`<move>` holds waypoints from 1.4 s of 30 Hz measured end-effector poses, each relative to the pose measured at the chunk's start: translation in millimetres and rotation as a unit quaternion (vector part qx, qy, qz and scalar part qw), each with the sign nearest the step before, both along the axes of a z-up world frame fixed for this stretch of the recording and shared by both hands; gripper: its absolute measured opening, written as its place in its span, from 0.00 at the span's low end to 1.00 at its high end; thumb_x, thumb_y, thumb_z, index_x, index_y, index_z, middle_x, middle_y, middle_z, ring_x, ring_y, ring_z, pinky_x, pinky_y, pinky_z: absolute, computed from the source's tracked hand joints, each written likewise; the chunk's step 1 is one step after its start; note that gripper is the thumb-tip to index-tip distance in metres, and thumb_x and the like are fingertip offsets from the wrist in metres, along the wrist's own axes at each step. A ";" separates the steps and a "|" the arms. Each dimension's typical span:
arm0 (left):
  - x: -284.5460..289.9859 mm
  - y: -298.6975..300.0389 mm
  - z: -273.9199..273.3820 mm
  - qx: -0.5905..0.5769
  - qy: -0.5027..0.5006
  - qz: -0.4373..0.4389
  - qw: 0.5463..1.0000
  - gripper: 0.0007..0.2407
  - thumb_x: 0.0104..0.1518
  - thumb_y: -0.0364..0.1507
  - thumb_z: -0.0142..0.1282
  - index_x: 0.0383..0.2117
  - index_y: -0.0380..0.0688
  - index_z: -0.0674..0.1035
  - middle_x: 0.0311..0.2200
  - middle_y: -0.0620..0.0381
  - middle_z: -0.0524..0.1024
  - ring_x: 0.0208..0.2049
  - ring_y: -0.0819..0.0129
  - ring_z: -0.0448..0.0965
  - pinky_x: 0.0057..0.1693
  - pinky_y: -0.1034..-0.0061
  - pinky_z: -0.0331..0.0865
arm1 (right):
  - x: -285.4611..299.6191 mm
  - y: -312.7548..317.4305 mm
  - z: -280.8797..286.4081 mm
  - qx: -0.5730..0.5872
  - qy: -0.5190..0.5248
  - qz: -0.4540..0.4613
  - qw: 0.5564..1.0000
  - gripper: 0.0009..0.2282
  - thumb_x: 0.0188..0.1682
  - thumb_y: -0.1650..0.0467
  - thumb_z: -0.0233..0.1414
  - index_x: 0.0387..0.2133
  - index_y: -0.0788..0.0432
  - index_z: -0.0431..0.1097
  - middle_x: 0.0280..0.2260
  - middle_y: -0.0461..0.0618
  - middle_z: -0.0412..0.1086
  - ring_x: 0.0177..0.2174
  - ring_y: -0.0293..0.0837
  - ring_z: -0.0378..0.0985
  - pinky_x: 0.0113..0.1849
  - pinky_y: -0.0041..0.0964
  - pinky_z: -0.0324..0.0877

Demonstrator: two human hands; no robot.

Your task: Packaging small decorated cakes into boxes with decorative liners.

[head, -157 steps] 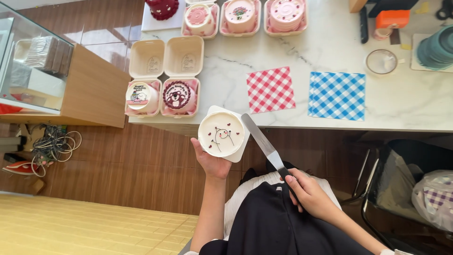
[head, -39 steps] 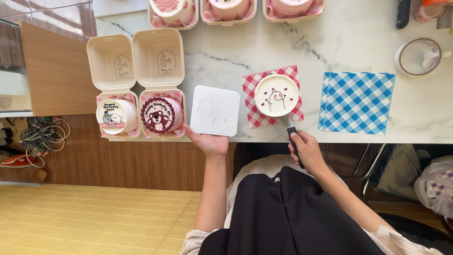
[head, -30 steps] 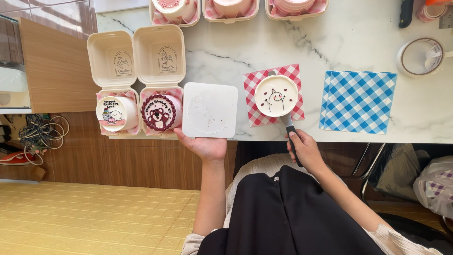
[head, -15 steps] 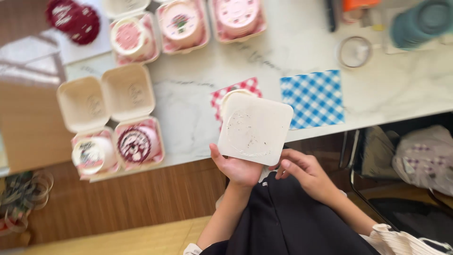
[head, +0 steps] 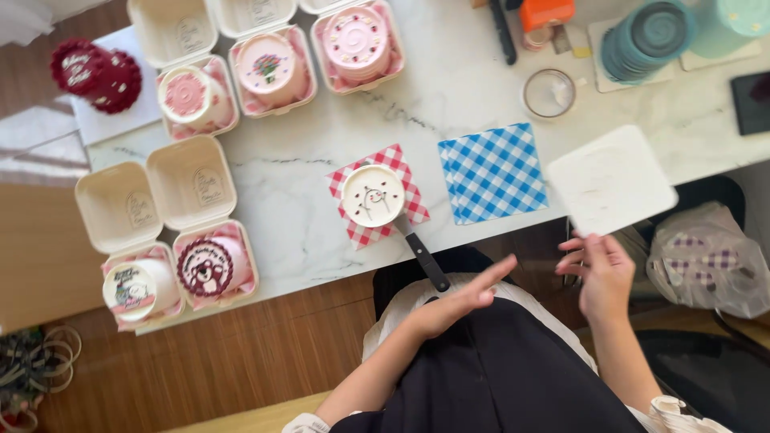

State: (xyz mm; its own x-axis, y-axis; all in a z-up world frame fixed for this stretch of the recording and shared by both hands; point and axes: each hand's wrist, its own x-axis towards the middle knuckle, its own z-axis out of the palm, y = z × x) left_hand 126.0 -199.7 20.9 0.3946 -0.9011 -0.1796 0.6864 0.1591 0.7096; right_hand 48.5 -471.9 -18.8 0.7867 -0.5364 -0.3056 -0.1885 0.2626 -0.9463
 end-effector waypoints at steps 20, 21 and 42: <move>36.1 186.1 -58.5 0.525 -0.178 0.226 0.801 0.15 0.67 0.39 0.48 0.29 0.38 0.71 0.21 0.54 0.73 0.27 0.63 0.70 0.41 0.68 0.70 | 69.9 23.4 14.7 -0.489 0.276 0.167 0.811 0.13 0.58 0.59 0.54 0.43 0.57 0.76 0.33 0.55 0.78 0.32 0.49 0.80 0.35 0.45 0.72; 41.2 180.2 -59.2 0.546 -0.197 0.251 0.775 0.14 0.67 0.37 0.51 0.32 0.37 0.71 0.22 0.51 0.68 0.29 0.59 0.65 0.41 0.65 0.67 | 80.1 59.3 34.2 -0.471 0.237 0.235 0.817 0.13 0.55 0.60 0.54 0.44 0.54 0.75 0.33 0.53 0.78 0.32 0.48 0.80 0.36 0.43 0.73; 57.5 132.7 -122.6 0.602 -0.483 0.418 0.478 0.20 0.53 0.39 0.63 0.52 0.53 0.79 0.44 0.61 0.71 0.49 0.62 0.65 0.56 0.63 0.56 | 115.3 193.3 -25.2 -0.478 -0.007 0.355 0.804 0.22 0.46 0.68 0.59 0.50 0.73 0.71 0.30 0.65 0.76 0.27 0.54 0.81 0.32 0.44 0.75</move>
State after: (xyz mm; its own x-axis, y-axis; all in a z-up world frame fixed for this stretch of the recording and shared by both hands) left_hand 183.5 -67.0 -101.7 0.9500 0.1719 0.2607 -0.0011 -0.8330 0.5533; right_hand 163.8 -278.6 -44.0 0.9979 0.0636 -0.0099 0.0416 -0.7544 -0.6551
